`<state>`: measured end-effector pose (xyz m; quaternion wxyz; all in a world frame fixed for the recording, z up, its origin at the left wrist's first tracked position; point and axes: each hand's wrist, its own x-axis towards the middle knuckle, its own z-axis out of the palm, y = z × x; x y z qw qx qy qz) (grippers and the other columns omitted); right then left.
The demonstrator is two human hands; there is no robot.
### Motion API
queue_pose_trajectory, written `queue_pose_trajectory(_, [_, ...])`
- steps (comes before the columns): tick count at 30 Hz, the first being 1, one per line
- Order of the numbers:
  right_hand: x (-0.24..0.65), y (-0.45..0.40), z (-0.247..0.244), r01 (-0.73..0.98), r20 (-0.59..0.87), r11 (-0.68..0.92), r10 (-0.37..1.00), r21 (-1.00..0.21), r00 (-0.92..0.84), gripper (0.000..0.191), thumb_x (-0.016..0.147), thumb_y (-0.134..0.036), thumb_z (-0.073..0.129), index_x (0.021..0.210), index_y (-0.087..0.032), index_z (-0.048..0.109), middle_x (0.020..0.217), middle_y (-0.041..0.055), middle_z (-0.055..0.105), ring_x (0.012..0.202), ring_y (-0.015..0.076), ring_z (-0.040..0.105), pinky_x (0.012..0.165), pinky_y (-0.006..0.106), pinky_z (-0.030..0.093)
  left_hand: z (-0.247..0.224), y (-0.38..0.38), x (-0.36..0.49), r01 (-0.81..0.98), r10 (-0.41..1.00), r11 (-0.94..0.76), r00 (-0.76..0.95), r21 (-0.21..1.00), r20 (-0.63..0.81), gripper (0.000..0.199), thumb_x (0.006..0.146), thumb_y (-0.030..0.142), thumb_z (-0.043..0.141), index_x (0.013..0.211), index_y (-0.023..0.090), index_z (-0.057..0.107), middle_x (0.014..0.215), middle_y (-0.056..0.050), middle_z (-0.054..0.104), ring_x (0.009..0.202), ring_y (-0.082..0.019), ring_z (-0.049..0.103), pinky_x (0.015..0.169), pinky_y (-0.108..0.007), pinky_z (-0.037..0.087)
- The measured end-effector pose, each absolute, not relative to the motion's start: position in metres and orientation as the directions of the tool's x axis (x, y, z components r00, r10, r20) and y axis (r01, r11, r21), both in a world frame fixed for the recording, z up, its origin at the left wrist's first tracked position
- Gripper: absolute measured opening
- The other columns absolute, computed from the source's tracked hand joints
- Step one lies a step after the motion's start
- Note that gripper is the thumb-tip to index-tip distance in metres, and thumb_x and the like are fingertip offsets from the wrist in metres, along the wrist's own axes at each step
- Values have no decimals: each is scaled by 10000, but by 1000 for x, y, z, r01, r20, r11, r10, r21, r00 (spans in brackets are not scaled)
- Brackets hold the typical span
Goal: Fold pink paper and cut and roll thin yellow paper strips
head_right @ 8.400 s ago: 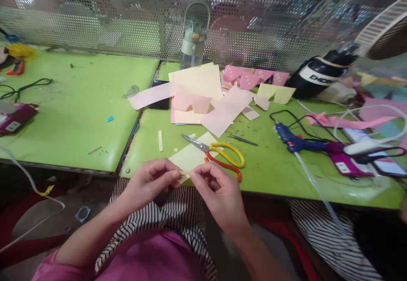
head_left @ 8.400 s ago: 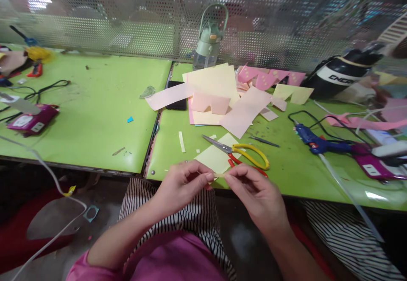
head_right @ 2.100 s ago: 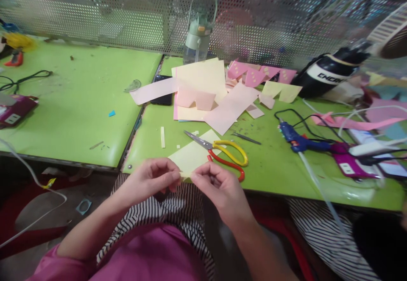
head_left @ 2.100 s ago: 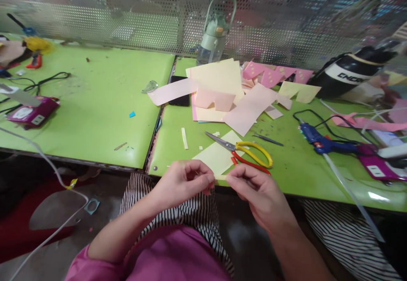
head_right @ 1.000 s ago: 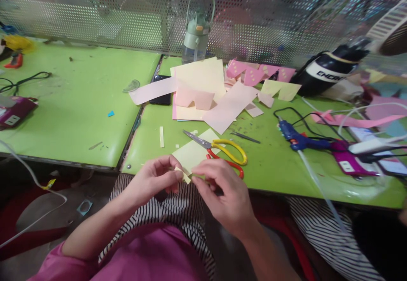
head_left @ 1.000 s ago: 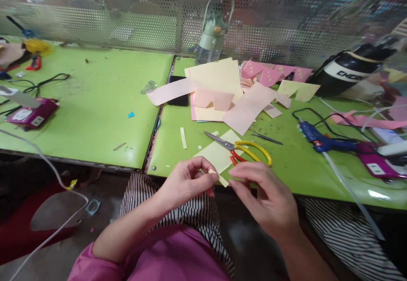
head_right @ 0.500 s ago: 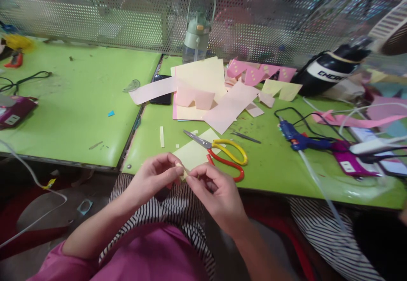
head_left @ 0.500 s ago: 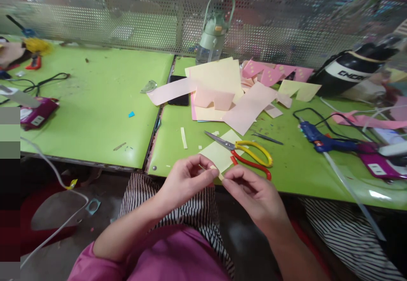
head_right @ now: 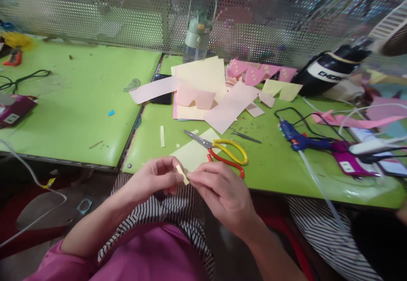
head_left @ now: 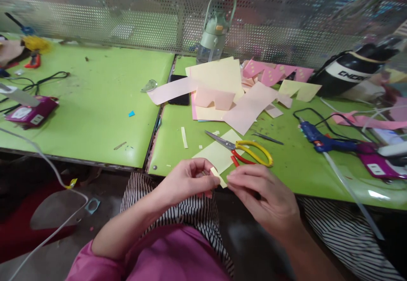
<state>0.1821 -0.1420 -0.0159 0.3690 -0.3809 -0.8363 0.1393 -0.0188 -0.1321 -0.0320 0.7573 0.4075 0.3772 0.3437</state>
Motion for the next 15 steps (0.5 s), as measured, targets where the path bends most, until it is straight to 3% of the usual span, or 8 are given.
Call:
queue_pose_trajectory(8, [183, -136, -9, 525, 528, 770, 634, -362, -565, 281, 827, -129, 652, 1009, -343, 672, 893, -2, 697, 734, 149, 647, 634, 295, 539, -33, -133, -19, -208, 789, 474, 530, 856, -309, 300, 730, 392, 745, 758, 154, 565, 547, 52, 563, 473, -61, 548, 467, -163, 370])
queue_pose_trajectory(15, [183, -137, -6, 553, 536, 793, 592, -256, -602, 173, 858, -138, 628, 954, -277, 665, 862, 10, 688, 725, 134, 634, 649, 262, 524, -31, -133, -19, -195, 801, 454, 516, 870, -303, 288, 724, 368, 755, 781, 149, 577, 546, 40, 590, 484, -61, 546, 469, -154, 355])
